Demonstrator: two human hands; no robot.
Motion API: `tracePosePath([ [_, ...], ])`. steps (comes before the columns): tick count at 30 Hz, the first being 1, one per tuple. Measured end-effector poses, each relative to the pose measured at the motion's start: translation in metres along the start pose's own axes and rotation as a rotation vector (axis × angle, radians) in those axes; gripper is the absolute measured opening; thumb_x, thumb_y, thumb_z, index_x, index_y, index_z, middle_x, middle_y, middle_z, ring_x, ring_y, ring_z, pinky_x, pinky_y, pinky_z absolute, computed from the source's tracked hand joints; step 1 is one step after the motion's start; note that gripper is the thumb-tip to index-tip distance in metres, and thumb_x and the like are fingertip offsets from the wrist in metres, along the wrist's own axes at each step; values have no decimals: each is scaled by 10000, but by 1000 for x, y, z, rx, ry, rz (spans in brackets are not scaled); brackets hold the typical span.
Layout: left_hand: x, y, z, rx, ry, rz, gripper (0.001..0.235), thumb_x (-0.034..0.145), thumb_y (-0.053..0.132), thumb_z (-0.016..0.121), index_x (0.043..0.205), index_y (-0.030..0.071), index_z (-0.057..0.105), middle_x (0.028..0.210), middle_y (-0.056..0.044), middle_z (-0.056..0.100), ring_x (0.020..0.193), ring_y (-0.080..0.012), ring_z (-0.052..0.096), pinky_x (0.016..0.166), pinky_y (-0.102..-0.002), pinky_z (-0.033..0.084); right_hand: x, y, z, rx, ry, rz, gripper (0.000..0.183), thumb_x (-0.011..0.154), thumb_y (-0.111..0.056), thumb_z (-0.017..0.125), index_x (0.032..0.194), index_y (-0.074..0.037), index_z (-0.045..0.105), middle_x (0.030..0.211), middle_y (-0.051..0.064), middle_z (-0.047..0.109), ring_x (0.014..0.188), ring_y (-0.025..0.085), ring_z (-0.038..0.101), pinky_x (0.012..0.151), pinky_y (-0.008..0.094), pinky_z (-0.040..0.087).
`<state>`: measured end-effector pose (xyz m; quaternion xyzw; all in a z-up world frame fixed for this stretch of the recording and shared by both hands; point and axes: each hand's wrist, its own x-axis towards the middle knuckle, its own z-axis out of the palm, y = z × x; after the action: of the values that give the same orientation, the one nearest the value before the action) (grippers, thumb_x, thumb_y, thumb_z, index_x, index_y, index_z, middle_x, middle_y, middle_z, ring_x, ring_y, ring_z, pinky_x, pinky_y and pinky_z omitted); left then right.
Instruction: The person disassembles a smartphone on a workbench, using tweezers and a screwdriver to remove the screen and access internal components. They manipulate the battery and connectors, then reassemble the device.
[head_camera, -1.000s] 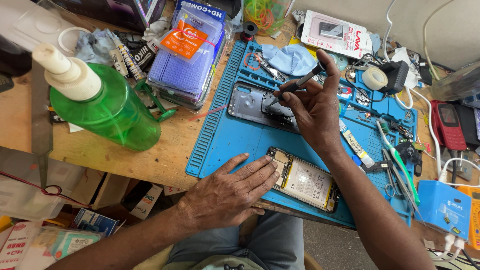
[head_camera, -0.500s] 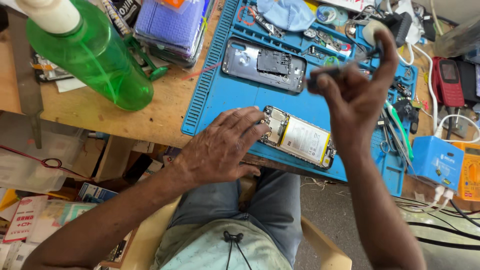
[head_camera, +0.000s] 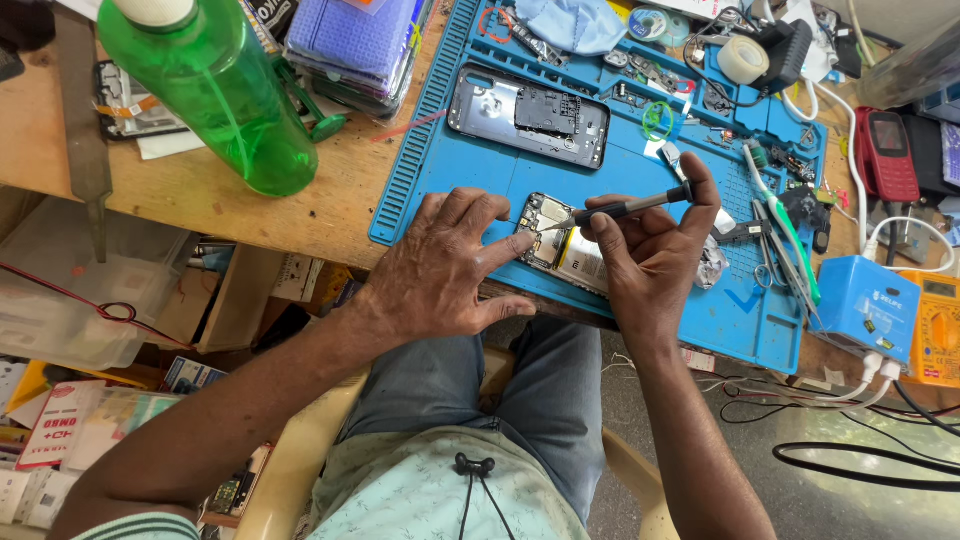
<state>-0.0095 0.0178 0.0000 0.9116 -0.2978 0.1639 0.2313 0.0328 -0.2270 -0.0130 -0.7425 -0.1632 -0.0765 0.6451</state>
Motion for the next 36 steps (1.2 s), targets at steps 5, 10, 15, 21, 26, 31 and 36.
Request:
tracePosePath([
  [5,0,-1,2,14,11,7,722,799,660,749,1257,104,700,1200,-113,537,1198,-295,475,994,-488,393,-2,4,-3,-9,-9,-8,804,1092,35,687,1620,-143,107,1208,196,750,1150,261,774,1030,401,634],
  [10,-1,-3,2,8,12,13,703,797,628,764,1256,99,703,1210,-116,535,1207,-295,476,1000,-484,396,-1,4,-2,0,-12,9,803,1084,37,696,1618,-135,122,1205,197,749,1146,261,772,1038,400,659],
  [15,-1,-3,2,-4,11,12,705,793,619,772,1262,99,699,1212,-118,536,1214,-295,475,1004,-490,396,-1,1,-1,-23,-7,16,801,1074,31,709,1610,-132,137,1195,195,754,1135,256,777,1033,397,664],
  [21,-1,-3,3,-8,0,7,711,803,631,758,1271,99,693,1217,-122,534,1220,-297,473,1017,-491,395,-2,0,-1,-20,-1,26,806,1076,32,708,1618,-127,133,1194,197,752,1131,254,772,1031,392,655],
  [26,-2,-4,5,8,1,9,707,817,645,742,1272,105,695,1213,-120,533,1220,-293,472,1030,-490,391,-3,2,-1,-20,-7,6,809,1088,32,695,1622,-134,111,1189,191,747,1124,247,774,1031,391,665],
  [31,-3,-5,7,9,-18,6,714,823,656,732,1275,105,693,1210,-120,530,1219,-292,470,1042,-493,390,-4,7,-4,-51,-17,-14,805,1098,19,704,1625,-139,116,1154,193,747,1091,235,771,1030,389,669],
  [36,-3,-5,9,13,-8,8,705,817,647,740,1271,109,691,1221,-126,527,1228,-300,466,1051,-505,385,-5,10,-5,-27,-37,-46,789,1113,13,700,1590,-136,90,1174,195,736,1125,233,762,1013,368,654],
])
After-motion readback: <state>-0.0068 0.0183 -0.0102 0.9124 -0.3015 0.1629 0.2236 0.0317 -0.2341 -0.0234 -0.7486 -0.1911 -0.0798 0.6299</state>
